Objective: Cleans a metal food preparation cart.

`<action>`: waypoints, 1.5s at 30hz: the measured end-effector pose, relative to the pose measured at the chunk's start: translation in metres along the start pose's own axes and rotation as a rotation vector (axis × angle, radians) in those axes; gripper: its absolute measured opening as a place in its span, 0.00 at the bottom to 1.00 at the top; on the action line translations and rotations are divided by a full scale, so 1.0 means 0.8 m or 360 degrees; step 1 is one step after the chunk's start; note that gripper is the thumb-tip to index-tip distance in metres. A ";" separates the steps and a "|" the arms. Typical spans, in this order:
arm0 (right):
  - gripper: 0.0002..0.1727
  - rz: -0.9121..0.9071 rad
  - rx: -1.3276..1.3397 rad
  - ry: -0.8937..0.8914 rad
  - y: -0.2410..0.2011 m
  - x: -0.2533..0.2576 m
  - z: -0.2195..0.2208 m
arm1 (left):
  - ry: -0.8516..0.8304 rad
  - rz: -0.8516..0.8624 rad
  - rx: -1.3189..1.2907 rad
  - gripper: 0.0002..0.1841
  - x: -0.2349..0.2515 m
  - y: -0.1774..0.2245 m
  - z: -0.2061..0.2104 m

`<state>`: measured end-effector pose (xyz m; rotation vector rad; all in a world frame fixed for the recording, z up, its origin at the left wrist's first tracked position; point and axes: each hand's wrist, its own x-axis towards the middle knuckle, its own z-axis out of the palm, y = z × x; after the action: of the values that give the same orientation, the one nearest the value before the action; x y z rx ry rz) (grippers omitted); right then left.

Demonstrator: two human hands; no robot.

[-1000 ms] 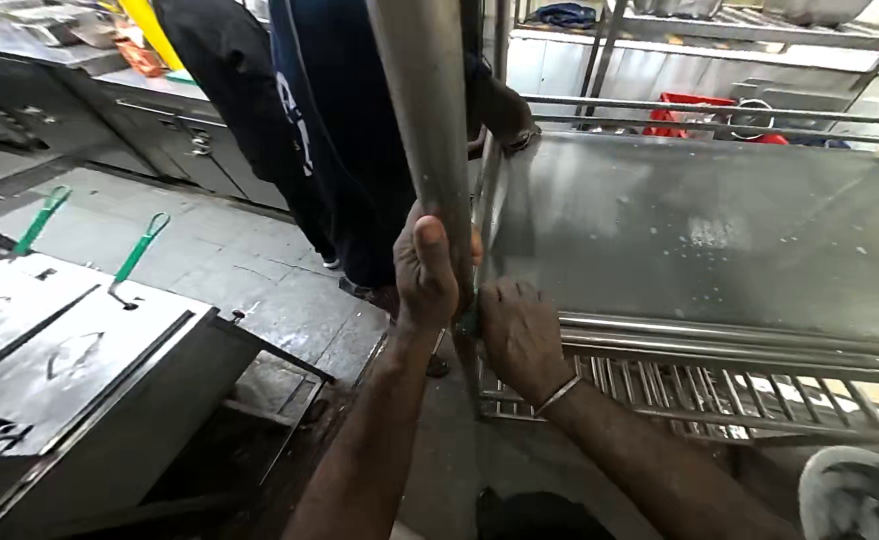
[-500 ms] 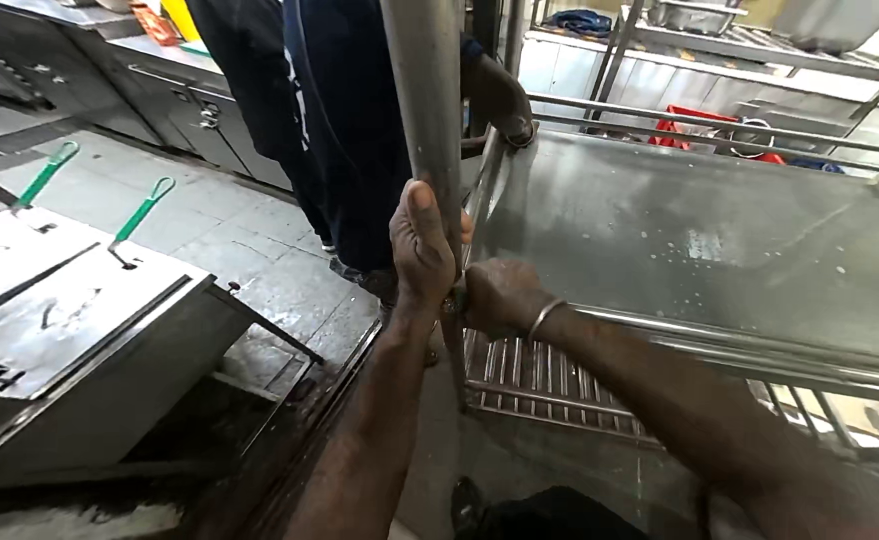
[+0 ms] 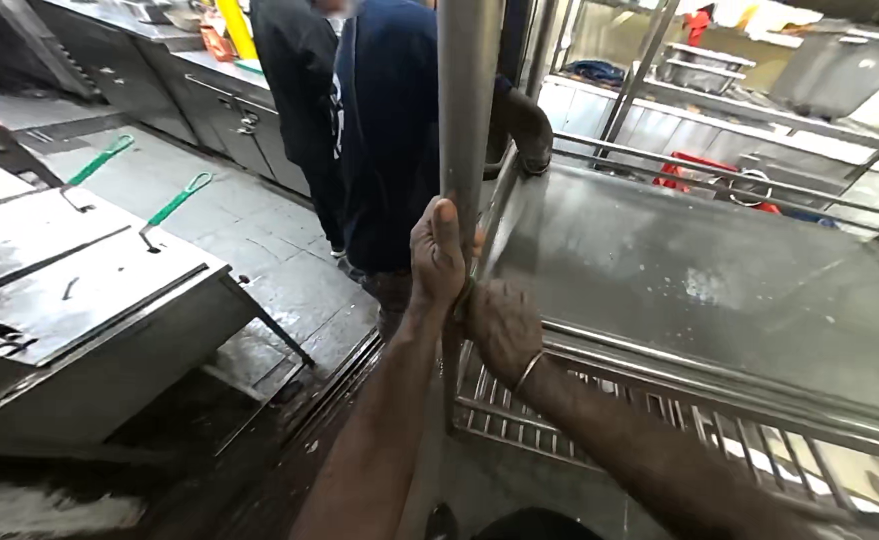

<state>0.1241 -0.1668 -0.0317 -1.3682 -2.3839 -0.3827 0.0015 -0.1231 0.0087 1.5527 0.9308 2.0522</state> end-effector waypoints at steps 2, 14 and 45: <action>0.22 -0.0119 -0.0114 0.0358 -0.003 -0.023 0.032 | 0.0062 -0.0024 0.0004 0.39 -0.002 0.001 0.002; 0.15 -0.0106 0.0462 -0.1198 0.028 0.090 -0.034 | 0.0155 -0.0121 0.0009 0.35 0.001 0.011 0.008; 0.12 -0.0353 0.0897 -0.1477 0.052 0.105 -0.021 | 0.0136 -0.0103 0.0041 0.38 -0.006 0.011 0.005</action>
<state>0.1242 -0.0883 0.0227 -1.1246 -2.9791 1.0261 0.0077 -0.1317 0.0124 1.4382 1.0287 2.0831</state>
